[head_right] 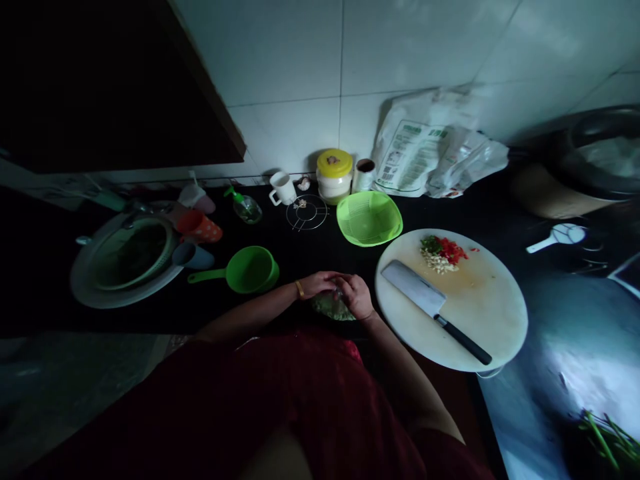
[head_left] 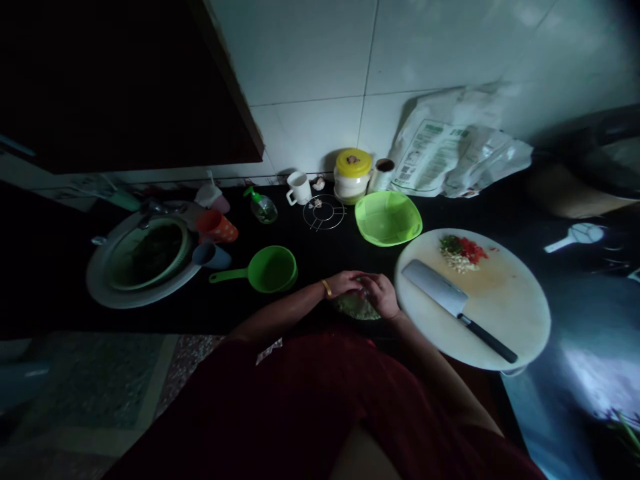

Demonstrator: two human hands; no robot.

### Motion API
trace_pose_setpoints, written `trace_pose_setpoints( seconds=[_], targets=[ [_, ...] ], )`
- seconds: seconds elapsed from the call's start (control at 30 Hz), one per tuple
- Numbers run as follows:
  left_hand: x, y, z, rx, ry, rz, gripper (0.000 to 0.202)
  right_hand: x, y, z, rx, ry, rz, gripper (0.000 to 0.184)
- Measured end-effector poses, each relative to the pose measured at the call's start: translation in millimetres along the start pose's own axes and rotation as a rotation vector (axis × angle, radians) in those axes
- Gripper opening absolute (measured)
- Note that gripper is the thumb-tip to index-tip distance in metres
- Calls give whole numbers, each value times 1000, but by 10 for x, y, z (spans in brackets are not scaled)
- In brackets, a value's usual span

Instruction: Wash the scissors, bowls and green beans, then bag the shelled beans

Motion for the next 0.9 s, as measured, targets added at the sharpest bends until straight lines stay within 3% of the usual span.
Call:
trace_pose_setpoints(
  seconds=[0.07,0.13,0.23,0.33,0.4,0.57,0.63,0.7,0.77,0.9],
  targets=[
    [-40,74,32,-23,-144,50,31,-49,40,-24,-49,28,-47,28],
    [-203,178,124,-136,-418,29,21,-69,56,7,-91,48,-75,27],
    [-605,370,154,-294,-906,-189,18,-23,27,90,-80,22,-26,29],
    [-716,471,171,-351,-1148,-307,27,-18,72,121,11,-14,-11,33],
    [-555,454,298,-410,-1160,-250,27,-106,234,111,42,14,-98,32],
    [273,363,598,-465,-1072,100,20,-264,855,111,-50,108,-333,25],
    [405,362,634,-467,-1021,132,19,-261,937,146,-84,43,-384,26],
    [321,374,658,-497,-952,72,18,-252,859,204,-121,-119,-434,28],
    [109,390,644,-506,-878,-27,14,-241,675,206,-126,-384,-502,33],
    [-308,430,435,-450,-772,-141,13,-146,305,-47,-6,-857,-640,40]
  ],
)
Point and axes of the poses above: each hand's wrist, its own y-axis away from the middle knuckle, its own z-axis out of the back of the hand, x = y × z, the point moved 8 cm from there along -y, towards the middle knuckle, and after that the axes turned 9 degrees about z, right-handed, at the moved point
